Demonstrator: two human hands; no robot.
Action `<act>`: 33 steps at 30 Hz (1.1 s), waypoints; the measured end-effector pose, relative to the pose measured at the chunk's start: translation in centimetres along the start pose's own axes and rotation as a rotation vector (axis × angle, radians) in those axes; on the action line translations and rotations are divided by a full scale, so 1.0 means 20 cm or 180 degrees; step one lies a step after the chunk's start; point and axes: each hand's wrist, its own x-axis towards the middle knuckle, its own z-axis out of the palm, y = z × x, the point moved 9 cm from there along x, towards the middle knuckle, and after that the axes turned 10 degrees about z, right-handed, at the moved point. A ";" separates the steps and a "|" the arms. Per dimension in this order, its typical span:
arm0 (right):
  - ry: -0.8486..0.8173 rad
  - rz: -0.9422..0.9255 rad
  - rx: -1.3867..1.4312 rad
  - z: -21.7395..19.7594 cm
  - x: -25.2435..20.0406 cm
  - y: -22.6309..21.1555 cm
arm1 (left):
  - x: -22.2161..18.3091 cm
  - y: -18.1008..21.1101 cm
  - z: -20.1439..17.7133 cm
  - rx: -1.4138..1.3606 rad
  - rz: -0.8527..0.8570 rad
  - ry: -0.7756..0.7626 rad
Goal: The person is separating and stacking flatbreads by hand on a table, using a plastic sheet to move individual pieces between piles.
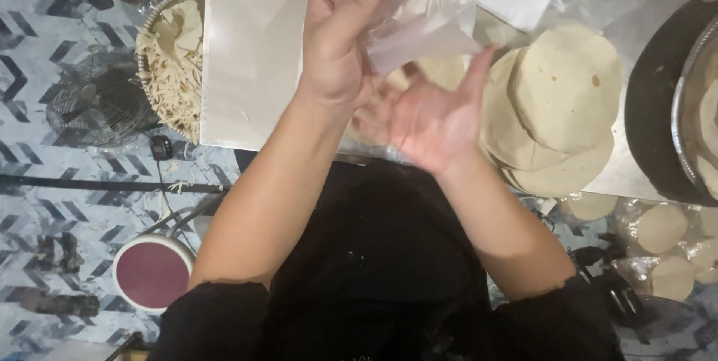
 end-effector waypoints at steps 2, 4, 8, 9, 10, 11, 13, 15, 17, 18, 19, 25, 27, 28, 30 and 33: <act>-0.0498 -0.0095 0.0891 0.04 0.02 -0.12 | 0.00 -0.02 -0.08 0.0009 -0.0021 0.0061; -0.1152 -0.0390 0.0360 0.13 -0.01 -0.30 | 0.02 0.05 -0.10 0.0422 0.0368 -0.0193; 0.0093 -0.1100 -0.0566 -0.04 -0.03 -0.51 | -0.02 0.04 -0.26 0.0786 0.0299 0.0131; 0.0500 -0.1151 -0.1060 -0.17 -0.02 -0.55 | -0.05 0.03 -0.33 0.0950 0.0298 0.0282; 0.0907 -0.1191 -0.1554 -0.30 -0.02 -0.60 | -0.08 0.01 -0.40 0.1114 0.0298 0.0433; 0.0917 -0.1191 -0.1551 -0.32 -0.02 -0.60 | -0.11 0.00 -0.42 0.1110 0.0289 0.0438; 0.1345 -0.1434 -0.1933 -0.38 -0.04 -0.61 | -0.20 0.04 -0.50 0.2166 0.0497 0.0758; 0.1782 -0.1326 -0.2017 -0.44 -0.07 -0.61 | -0.30 0.00 -0.63 0.2320 0.0421 0.1013; 0.2236 -0.1205 -0.2089 -0.50 -0.11 -0.61 | -0.39 0.00 -0.71 0.2466 0.0326 0.1272; 0.2436 -0.1137 -0.2395 -0.52 -0.13 -0.61 | -0.44 0.02 -0.74 0.2750 0.0022 0.1497; 0.2635 -0.1063 -0.2701 -0.54 -0.15 -0.61 | -0.49 0.03 -0.77 0.3026 -0.0292 0.1717; 0.2865 -0.1046 -0.3457 -0.62 -0.23 -0.59 | -0.67 0.08 -0.81 0.3844 -0.0354 0.1360; 0.2827 -0.1024 -0.3474 -0.64 -0.24 -0.57 | -0.70 0.09 -0.80 0.3854 -0.0456 0.1375; 0.2793 -0.0999 -0.3488 -0.65 -0.24 -0.56 | -0.72 0.08 -0.81 0.3863 -0.0564 0.1392; 0.2810 -0.1031 -0.3552 -0.63 -0.27 -0.55 | -0.75 0.09 -0.83 0.4038 -0.0637 0.1394; 0.3078 -0.1272 -0.4196 -0.70 -0.41 -0.68 | -0.76 0.13 -0.85 0.4454 -0.0651 0.1449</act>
